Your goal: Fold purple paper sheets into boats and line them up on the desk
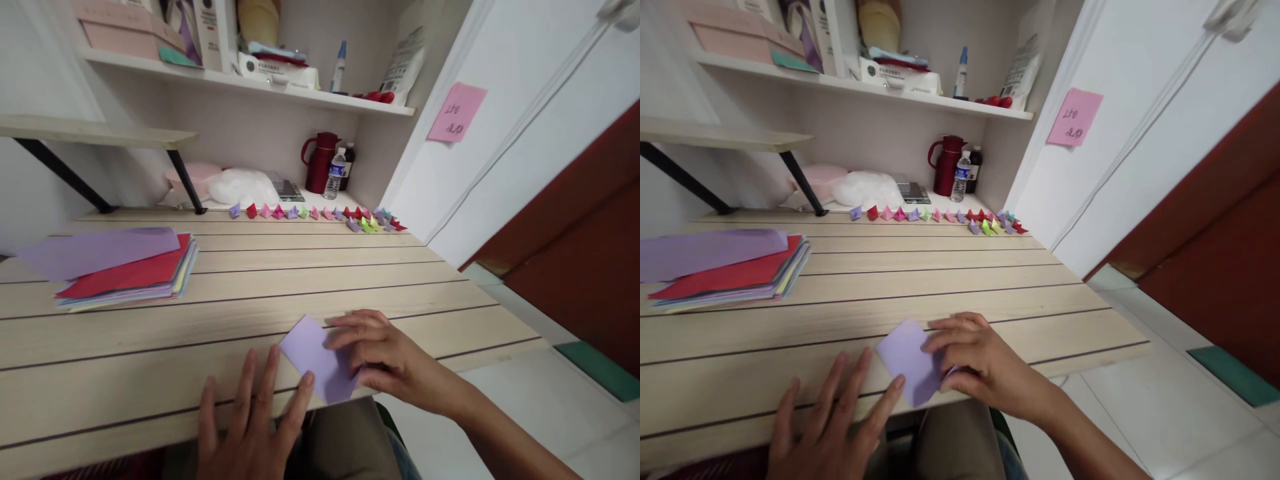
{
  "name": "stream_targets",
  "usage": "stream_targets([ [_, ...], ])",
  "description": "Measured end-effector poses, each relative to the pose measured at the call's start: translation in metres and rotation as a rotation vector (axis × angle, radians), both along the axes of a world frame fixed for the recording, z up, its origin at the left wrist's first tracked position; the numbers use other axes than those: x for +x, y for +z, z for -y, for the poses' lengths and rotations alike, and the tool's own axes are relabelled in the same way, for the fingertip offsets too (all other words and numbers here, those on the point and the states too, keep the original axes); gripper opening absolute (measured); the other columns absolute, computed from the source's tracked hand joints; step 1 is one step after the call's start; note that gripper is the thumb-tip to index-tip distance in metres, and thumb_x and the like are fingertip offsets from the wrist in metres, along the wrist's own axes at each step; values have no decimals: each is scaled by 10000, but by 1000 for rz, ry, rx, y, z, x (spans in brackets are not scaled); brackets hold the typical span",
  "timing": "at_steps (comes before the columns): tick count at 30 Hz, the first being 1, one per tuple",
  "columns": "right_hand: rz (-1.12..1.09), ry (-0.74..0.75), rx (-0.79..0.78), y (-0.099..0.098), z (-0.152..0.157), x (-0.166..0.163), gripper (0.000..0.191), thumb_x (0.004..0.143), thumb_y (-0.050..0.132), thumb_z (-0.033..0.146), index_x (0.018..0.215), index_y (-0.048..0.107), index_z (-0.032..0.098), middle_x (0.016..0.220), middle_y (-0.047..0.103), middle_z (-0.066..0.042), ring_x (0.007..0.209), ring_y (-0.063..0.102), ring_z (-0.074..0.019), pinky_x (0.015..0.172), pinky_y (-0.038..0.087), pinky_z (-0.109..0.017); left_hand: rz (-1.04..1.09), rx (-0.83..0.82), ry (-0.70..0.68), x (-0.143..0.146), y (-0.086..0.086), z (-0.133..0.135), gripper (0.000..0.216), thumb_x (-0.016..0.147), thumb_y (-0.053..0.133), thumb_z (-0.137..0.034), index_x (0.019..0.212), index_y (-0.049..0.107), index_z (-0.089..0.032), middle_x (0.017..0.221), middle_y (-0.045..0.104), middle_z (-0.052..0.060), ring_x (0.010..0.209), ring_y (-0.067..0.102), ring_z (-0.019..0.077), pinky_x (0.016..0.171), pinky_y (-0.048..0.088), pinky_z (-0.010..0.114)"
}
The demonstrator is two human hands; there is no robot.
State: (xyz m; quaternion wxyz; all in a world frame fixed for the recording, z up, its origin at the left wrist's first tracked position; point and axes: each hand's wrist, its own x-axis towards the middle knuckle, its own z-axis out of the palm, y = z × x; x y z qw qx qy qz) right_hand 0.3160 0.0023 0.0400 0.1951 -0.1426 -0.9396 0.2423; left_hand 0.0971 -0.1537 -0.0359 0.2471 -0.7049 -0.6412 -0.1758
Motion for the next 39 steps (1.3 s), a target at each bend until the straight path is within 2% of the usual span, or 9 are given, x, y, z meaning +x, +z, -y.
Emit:
stream_targets([
  [3,4,-34,-118,5,-4,-16,267,973,576,469,948,676,223,1049,727,-59,1150,617,-228,1052,401,-407,-18,-35,-4,-5,1,3,647,883,519,-189,1439,391,-495,1497,517,33,1324,517,319,1150,101,701],
  [5,3,-95,-154,8,-7,-27,302,970,577,483,903,674,205,969,713,-65,976,648,-213,900,471,-352,-8,-57,-1,-6,0,3,695,860,513,-151,1444,376,-503,1509,504,10,1340,495,309,1161,74,684],
  [9,42,-203,-250,10,-14,-48,326,909,668,460,739,604,189,748,602,-2,689,557,-153,639,429,-263,19,-47,2,-5,-3,3,675,867,497,-194,1452,359,-501,1512,499,26,1374,442,311,1165,70,660],
  [14,75,-228,-413,6,-21,-62,268,836,749,383,741,595,186,742,582,18,688,523,-138,602,397,-233,59,-21,12,-3,-7,2,556,911,489,-324,1429,400,-507,1502,509,48,1385,422,300,1171,64,629],
  [21,116,-245,-566,4,-24,-70,258,801,756,366,732,593,179,677,561,35,629,487,-121,556,373,-220,214,41,18,1,-8,0,391,904,550,-470,1291,565,-523,1383,624,19,1328,491,262,1205,42,556],
  [28,76,-275,-525,-4,-23,-71,250,804,766,385,756,637,176,698,593,25,640,521,-130,565,391,-230,276,82,10,5,-5,-2,348,909,537,-492,1249,611,-502,1356,650,4,1311,507,253,1216,33,530],
  [30,29,-258,-451,-8,-23,-71,263,812,770,414,763,660,181,721,610,14,671,543,-145,590,407,-247,318,96,10,5,-4,-3,325,913,518,-514,1217,632,-503,1347,657,-11,1299,520,243,1221,29,506],
  [35,-65,-124,-141,-12,-25,-76,297,856,731,488,778,694,204,732,621,-14,761,555,-187,692,428,-302,348,86,7,5,-4,-2,317,916,517,-508,1211,634,-507,1352,652,-43,1301,522,233,1227,21,490],
  [39,-36,-120,-128,-9,-26,-79,314,854,731,494,759,673,200,721,598,-11,745,544,-182,673,421,-299,314,61,10,5,-4,0,331,933,495,-485,1239,622,-490,1384,628,-40,1329,497,231,1228,19,501],
])
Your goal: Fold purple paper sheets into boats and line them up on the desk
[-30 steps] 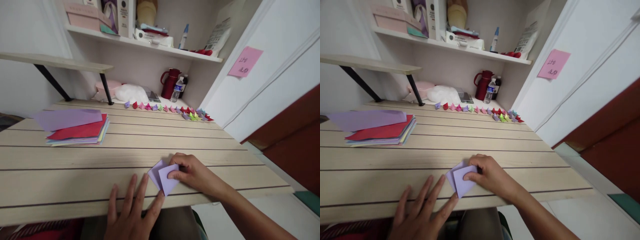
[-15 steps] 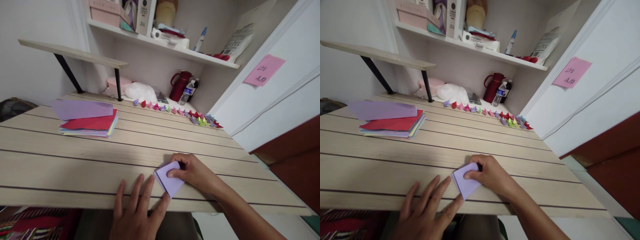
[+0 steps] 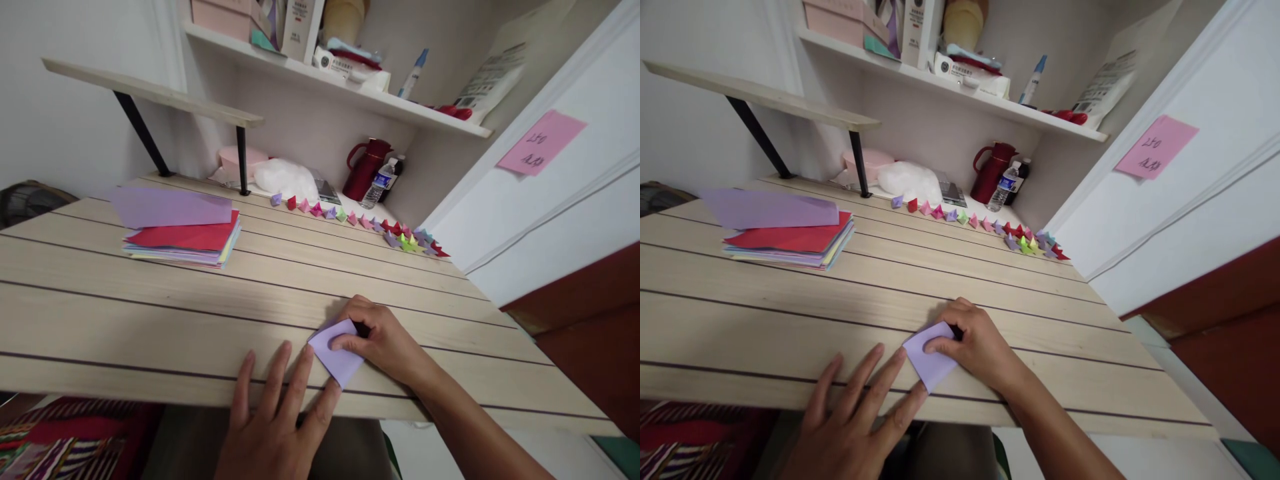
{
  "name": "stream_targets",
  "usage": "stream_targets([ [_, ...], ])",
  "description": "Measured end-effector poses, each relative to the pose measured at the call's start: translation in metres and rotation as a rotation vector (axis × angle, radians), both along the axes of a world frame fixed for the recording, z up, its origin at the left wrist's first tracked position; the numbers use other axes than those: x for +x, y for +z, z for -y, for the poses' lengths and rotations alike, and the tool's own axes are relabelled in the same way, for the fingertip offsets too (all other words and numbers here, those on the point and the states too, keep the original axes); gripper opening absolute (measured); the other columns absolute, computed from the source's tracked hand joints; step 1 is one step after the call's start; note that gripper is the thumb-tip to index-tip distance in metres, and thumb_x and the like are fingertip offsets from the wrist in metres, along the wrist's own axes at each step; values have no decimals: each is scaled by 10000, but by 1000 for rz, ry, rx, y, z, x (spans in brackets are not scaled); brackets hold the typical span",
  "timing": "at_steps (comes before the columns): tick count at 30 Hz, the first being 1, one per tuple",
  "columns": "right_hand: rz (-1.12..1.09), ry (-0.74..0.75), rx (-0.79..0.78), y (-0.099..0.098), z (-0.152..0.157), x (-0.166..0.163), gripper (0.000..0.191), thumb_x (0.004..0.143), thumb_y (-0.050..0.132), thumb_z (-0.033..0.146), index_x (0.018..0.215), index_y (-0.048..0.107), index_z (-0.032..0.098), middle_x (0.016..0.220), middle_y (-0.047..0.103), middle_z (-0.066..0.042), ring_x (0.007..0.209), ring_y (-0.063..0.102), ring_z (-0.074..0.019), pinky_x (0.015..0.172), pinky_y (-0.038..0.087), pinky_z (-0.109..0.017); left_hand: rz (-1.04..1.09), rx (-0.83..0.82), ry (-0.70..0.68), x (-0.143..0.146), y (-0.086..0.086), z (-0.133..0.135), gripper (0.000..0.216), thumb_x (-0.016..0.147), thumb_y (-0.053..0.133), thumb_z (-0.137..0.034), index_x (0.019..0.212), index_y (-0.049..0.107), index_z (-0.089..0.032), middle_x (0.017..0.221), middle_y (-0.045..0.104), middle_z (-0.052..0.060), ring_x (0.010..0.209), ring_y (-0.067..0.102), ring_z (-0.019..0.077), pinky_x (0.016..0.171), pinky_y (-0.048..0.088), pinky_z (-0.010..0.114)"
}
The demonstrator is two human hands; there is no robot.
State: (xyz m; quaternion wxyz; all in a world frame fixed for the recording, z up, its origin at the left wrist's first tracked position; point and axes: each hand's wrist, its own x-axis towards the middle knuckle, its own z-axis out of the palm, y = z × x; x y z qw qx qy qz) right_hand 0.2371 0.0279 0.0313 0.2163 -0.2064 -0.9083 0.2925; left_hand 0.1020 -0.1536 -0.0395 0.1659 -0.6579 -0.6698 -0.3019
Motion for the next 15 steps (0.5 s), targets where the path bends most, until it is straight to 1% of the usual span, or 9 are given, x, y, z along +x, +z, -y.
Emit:
stream_targets([
  [6,58,3,-80,0,-3,1,252,837,768,439,804,687,203,766,599,-8,790,558,-185,698,425,-293,31,-1,14,3,0,1,338,944,498,-460,1265,600,-485,1394,619,-7,1357,477,212,1230,28,481],
  [10,81,24,-61,0,-6,1,250,839,769,431,814,675,201,779,600,-11,801,549,-188,717,413,-299,41,-3,18,3,0,2,331,945,487,-480,1250,614,-474,1381,628,2,1347,487,215,1229,33,483],
  [15,116,32,-51,3,-5,-3,282,849,757,435,755,637,199,749,568,-6,796,533,-193,710,397,-302,22,3,10,4,-1,2,334,951,461,-477,1243,623,-464,1360,645,-1,1346,484,229,1224,49,510],
])
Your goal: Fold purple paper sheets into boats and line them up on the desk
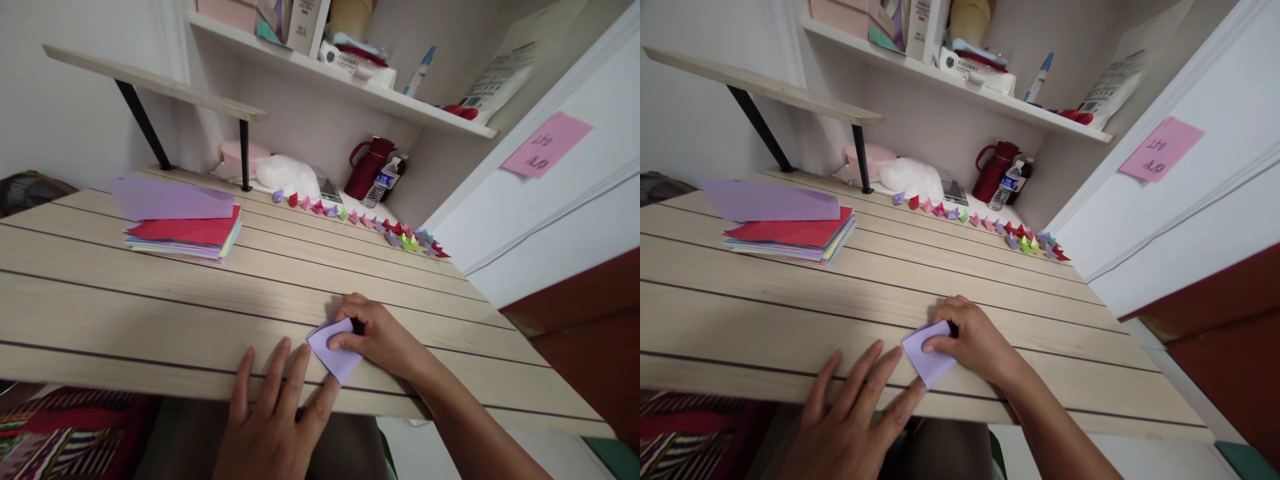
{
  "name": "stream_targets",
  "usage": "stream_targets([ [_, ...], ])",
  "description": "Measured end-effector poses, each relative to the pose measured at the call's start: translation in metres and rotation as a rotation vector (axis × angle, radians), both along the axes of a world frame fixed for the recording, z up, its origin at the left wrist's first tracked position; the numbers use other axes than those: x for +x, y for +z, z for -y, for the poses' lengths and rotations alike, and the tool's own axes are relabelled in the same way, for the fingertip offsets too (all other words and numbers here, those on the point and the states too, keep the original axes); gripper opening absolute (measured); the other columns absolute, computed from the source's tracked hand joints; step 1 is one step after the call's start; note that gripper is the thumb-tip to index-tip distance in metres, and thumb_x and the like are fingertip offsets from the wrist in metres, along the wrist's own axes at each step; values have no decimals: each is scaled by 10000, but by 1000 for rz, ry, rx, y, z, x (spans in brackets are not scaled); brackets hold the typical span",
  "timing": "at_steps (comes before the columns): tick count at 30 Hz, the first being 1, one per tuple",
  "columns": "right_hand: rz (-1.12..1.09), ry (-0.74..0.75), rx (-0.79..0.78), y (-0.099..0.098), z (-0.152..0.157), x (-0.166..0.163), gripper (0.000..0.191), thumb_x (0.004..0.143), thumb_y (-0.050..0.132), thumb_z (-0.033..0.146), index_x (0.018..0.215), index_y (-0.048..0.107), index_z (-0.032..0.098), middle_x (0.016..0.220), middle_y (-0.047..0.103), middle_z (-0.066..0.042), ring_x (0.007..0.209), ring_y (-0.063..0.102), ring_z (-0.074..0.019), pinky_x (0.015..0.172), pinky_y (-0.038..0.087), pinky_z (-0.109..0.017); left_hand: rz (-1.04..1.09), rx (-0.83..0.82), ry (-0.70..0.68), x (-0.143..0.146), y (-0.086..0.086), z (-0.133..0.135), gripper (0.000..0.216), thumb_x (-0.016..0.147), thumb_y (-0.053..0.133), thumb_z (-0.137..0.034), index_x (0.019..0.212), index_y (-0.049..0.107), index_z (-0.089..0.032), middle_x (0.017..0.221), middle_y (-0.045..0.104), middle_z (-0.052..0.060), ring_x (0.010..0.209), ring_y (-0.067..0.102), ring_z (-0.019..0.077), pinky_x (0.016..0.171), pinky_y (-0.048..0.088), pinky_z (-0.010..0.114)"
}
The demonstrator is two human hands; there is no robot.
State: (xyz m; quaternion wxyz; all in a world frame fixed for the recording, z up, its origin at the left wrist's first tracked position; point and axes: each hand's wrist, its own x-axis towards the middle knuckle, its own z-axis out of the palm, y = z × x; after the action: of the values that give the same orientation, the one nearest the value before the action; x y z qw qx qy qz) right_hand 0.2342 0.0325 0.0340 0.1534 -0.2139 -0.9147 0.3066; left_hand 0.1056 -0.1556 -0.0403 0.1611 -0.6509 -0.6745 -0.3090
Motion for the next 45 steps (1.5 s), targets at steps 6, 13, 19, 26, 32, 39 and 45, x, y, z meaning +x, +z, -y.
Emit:
stream_targets([
  [6,-3,-54,-12,-1,4,-2,249,834,788,305,711,602,194,734,533,5,766,518,-187,687,383,-297,32,15,10,1,0,-1,313,935,486,-498,1209,636,-482,1343,660,-19,1334,497,219,1228,44,467],
  [13,16,-70,9,2,7,-5,259,787,826,204,707,580,189,724,528,16,765,511,-182,686,375,-290,21,24,1,1,-3,-1,314,916,540,-457,1213,642,-452,1360,649,-5,1345,485,228,1228,61,484],
  [19,10,-59,24,0,7,-4,210,852,759,221,735,587,192,742,541,7,778,518,-185,700,383,-296,-26,24,6,0,-2,0,324,941,488,-439,1228,638,-439,1347,657,-4,1351,470,237,1228,62,499],
  [26,30,-52,50,-1,6,-3,197,861,749,218,748,589,194,749,542,9,779,519,-181,704,380,-295,-36,12,8,-1,-2,0,330,953,461,-444,1235,633,-439,1354,651,-11,1335,485,234,1230,62,496],
  [32,40,-66,42,-1,6,-5,220,832,783,220,731,590,192,741,540,9,767,522,-179,691,382,-292,-35,14,10,0,-2,0,334,944,487,-423,1250,620,-435,1370,641,-14,1344,473,229,1228,72,501],
  [39,62,-49,61,1,5,-5,227,832,782,225,734,580,194,741,547,15,780,521,-178,706,383,-294,-39,25,8,-1,-2,0,331,952,482,-420,1252,621,-436,1361,647,-14,1339,487,230,1229,78,503],
  [45,55,-32,59,3,5,-6,231,804,812,218,752,588,193,765,569,13,790,536,-174,721,395,-289,-45,34,-5,-6,-3,0,331,962,490,-346,1260,627,-383,1352,654,-35,1319,513,203,1236,86,457],
])
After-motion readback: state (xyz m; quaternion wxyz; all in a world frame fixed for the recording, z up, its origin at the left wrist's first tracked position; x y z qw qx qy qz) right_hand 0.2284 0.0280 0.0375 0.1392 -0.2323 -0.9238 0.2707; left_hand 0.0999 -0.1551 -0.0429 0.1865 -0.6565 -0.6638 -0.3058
